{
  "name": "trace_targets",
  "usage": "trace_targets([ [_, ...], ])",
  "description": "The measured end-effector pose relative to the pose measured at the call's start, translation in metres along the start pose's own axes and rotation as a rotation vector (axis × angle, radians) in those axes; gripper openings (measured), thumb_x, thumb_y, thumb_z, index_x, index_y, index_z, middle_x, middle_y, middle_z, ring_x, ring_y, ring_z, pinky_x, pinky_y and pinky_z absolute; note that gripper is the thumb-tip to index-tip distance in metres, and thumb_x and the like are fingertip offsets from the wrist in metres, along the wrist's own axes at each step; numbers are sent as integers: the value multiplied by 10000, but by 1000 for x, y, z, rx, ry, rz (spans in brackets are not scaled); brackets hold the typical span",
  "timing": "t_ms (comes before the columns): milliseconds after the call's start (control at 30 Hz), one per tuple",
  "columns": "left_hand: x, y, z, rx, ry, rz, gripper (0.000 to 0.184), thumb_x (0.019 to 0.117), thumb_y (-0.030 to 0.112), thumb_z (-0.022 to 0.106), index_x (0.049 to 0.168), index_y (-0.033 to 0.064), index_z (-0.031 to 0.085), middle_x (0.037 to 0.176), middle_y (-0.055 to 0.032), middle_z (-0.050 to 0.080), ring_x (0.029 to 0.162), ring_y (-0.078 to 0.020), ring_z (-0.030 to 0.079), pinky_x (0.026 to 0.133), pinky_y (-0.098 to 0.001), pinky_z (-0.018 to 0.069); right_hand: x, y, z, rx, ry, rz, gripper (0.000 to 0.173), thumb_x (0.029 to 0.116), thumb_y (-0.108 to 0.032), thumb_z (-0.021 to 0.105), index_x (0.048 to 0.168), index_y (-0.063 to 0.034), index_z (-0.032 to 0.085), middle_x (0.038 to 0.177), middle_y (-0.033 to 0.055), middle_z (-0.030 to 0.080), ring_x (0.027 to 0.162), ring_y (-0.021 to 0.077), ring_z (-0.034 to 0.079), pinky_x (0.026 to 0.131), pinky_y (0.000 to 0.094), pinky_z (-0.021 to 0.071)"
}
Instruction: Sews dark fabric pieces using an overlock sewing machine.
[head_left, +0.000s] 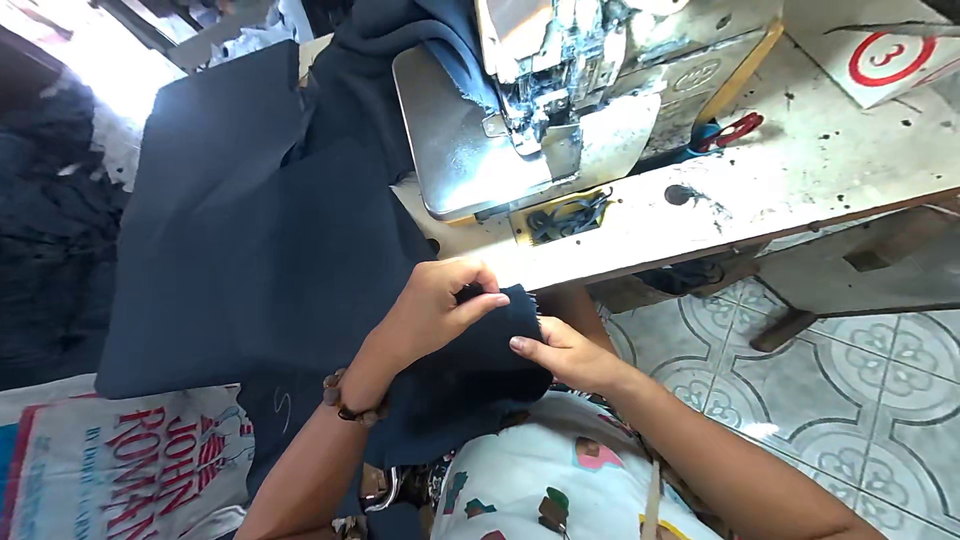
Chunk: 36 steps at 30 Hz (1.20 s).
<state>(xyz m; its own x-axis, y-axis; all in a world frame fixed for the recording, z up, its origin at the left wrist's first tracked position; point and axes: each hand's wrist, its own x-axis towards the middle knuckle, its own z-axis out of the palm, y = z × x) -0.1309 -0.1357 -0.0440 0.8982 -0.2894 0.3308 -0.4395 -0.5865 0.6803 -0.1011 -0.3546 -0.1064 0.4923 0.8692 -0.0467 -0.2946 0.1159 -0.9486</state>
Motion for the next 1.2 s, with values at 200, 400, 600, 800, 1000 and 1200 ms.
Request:
trace_targets([
  [200,-6,11,7,110,-6,68,106,954,104,669,890,23,692,854,-42,690,791,-52,642,734,-173,535,25,-7,1,61,8,-69,122,992,-68,554,995,-115,666,897,-96,698,866,-25,653,827,215,561],
  [400,-7,9,-4,195,-197,157,294,966,314,684,827,57,655,840,-45,613,751,-104,608,645,-214,519,6,-11,11,-425,197,-285,219,1024,-97,510,1029,-1,706,921,-47,695,882,-91,618,834,127,521],
  [600,-23,-9,-51,447,-381,161,321,972,321,649,750,89,657,710,-34,604,740,-219,633,818,-466,517,-43,-37,-23,-304,664,-254,211,1020,-162,538,1025,-302,696,948,-205,712,897,-60,668,826,196,583],
  [800,-78,-24,-108,129,-62,-175,167,921,167,710,801,55,677,811,21,650,744,6,591,675,-154,497,-56,-43,-79,-280,848,-213,170,1037,-165,497,1116,-238,628,986,-177,709,948,-39,680,888,212,583],
  [1000,-113,-30,-119,-61,374,-243,74,876,56,729,890,112,683,963,107,705,844,65,647,760,-134,554,-34,-34,-82,-276,835,-164,164,1031,-128,496,1187,-113,546,997,-147,684,967,-52,672,922,181,564],
  [1200,-113,-15,-131,77,397,-281,48,887,47,710,890,62,665,932,60,702,744,62,622,680,-125,537,-41,-34,-86,-317,737,-174,146,996,-132,545,1138,-136,580,961,-173,706,930,-55,683,890,175,578],
])
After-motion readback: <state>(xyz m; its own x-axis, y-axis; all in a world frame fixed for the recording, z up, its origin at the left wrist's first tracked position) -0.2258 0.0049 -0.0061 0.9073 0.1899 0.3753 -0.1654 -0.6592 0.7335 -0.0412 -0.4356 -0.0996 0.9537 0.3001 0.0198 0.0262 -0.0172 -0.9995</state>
